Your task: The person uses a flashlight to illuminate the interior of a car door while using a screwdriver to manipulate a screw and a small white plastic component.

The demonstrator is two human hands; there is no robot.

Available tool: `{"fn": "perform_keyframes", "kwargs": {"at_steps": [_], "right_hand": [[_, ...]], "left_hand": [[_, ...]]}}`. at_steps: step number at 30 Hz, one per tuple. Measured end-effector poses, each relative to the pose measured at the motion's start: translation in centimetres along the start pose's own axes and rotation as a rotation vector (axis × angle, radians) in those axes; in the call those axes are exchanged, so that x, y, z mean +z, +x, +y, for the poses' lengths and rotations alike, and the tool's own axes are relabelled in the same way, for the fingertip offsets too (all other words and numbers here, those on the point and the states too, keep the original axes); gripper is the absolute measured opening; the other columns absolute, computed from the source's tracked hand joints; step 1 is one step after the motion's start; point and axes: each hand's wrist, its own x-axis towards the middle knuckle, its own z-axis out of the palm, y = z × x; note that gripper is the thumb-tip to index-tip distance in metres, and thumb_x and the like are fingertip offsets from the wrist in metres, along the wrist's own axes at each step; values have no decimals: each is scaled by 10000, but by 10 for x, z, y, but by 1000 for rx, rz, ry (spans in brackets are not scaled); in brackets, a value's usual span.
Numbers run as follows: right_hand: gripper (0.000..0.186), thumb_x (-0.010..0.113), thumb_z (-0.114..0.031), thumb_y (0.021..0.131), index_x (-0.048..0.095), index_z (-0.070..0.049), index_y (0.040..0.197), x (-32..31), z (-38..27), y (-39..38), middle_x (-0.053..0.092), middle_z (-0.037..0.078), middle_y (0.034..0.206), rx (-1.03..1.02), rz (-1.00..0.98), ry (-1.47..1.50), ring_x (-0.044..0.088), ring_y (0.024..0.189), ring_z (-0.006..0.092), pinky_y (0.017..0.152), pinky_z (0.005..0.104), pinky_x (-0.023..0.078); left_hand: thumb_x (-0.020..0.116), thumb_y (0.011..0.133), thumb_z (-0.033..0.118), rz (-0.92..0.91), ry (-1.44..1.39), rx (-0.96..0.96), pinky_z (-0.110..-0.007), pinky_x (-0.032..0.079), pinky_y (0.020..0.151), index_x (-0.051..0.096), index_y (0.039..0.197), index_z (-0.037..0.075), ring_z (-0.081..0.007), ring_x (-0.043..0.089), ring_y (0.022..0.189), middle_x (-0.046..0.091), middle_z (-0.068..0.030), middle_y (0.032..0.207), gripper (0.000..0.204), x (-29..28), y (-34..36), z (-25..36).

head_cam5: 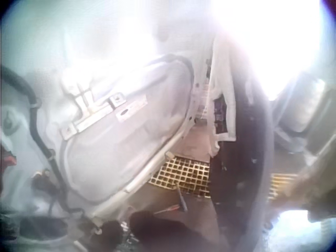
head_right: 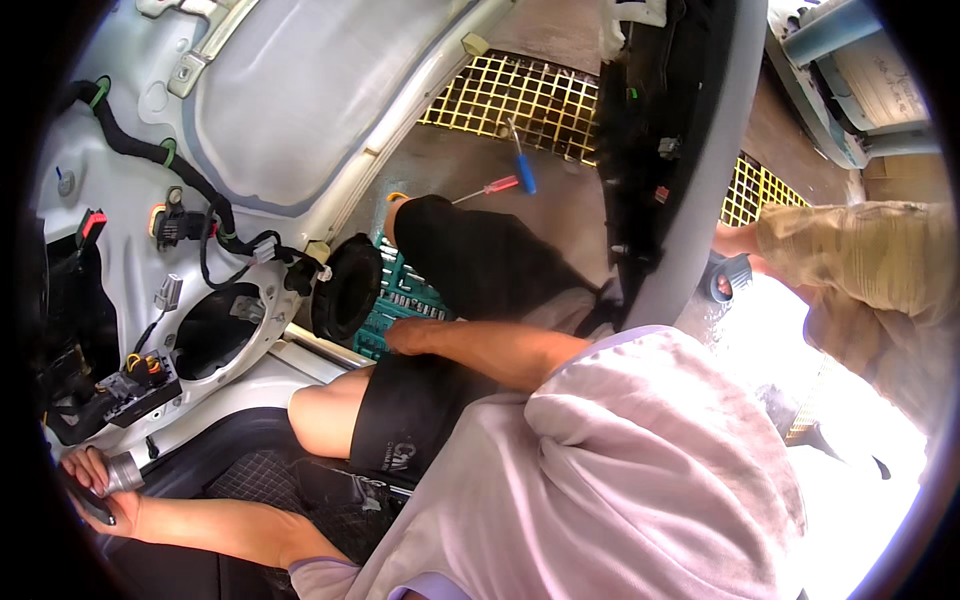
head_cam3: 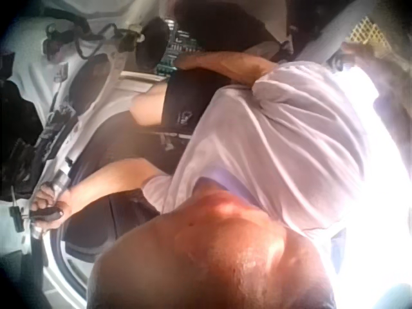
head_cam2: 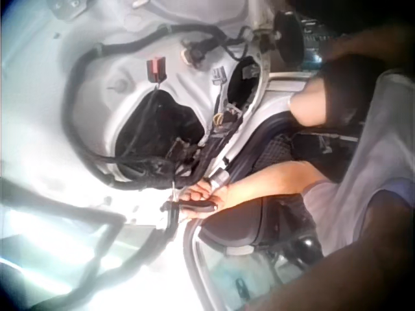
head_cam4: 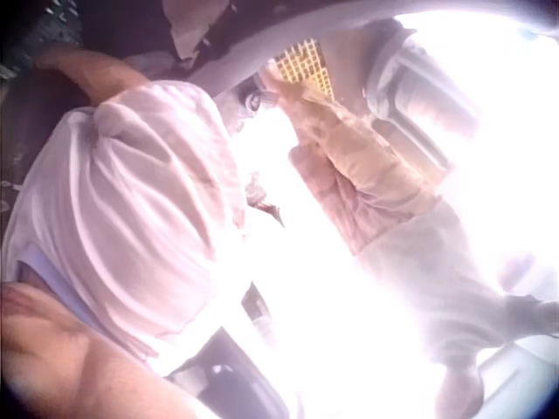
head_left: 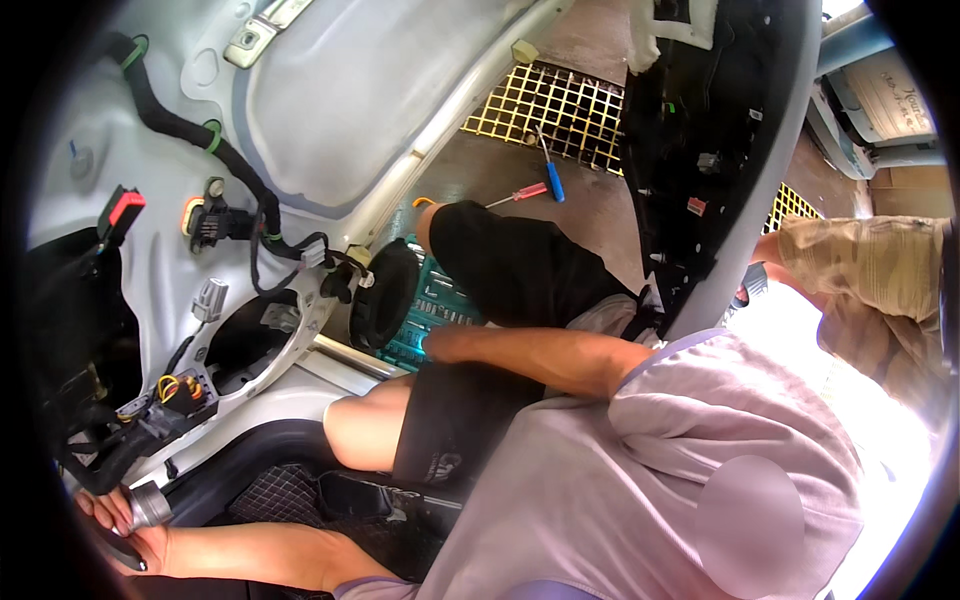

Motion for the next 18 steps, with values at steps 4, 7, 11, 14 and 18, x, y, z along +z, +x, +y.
{"fn": "perform_keyframes", "kwargs": {"at_steps": [4, 7, 11, 14, 18], "right_hand": [[253, 592, -98, 856, 768, -39, 1028, -19, -4, -29, 730, 210, 1054, -137, -151, -255, 707, 1011, 344, 827, 466, 561], [299, 599, -113, 823, 755, -33, 1065, -60, -18, -67, 719, 198, 1090, -77, -248, -236, 693, 1056, 318, 862, 448, 558], [255, 589, -84, 775, 745, 37, 936, -85, 10, -74, 720, 248, 977, -15, 120, -115, 715, 952, 377, 846, 459, 559], [249, 582, -86, 784, 743, 42, 924, -77, 18, -53, 711, 267, 1028, -24, 100, -162, 696, 1005, 401, 879, 464, 550], [294, 568, -100, 807, 730, 26, 1017, -77, 21, -36, 691, 287, 1099, 22, -16, -202, 666, 1073, 416, 923, 475, 530]], "left_hand": [[574, 956, 231, 21, 30, -33, -246, 327, 628, 468, 915, -11, -128, 376, 620, 393, -54, 769, 268, 10, 5, 5], [577, 952, 240, 25, 89, 30, -258, 343, 634, 478, 919, -13, -127, 381, 604, 400, -45, 737, 274, 8, -6, 4], [555, 957, 294, 640, 456, 311, -254, 378, 675, 541, 970, -68, -125, 394, 570, 424, -19, 657, 363, 40, -1, -11], [575, 951, 308, 503, 470, 291, -256, 384, 634, 562, 944, -57, -111, 410, 554, 441, -11, 651, 366, 17, -6, 1], [654, 884, 272, 245, 331, 212, -258, 370, 570, 584, 830, 17, -101, 427, 508, 489, -6, 639, 270, -21, -10, 22]]}}
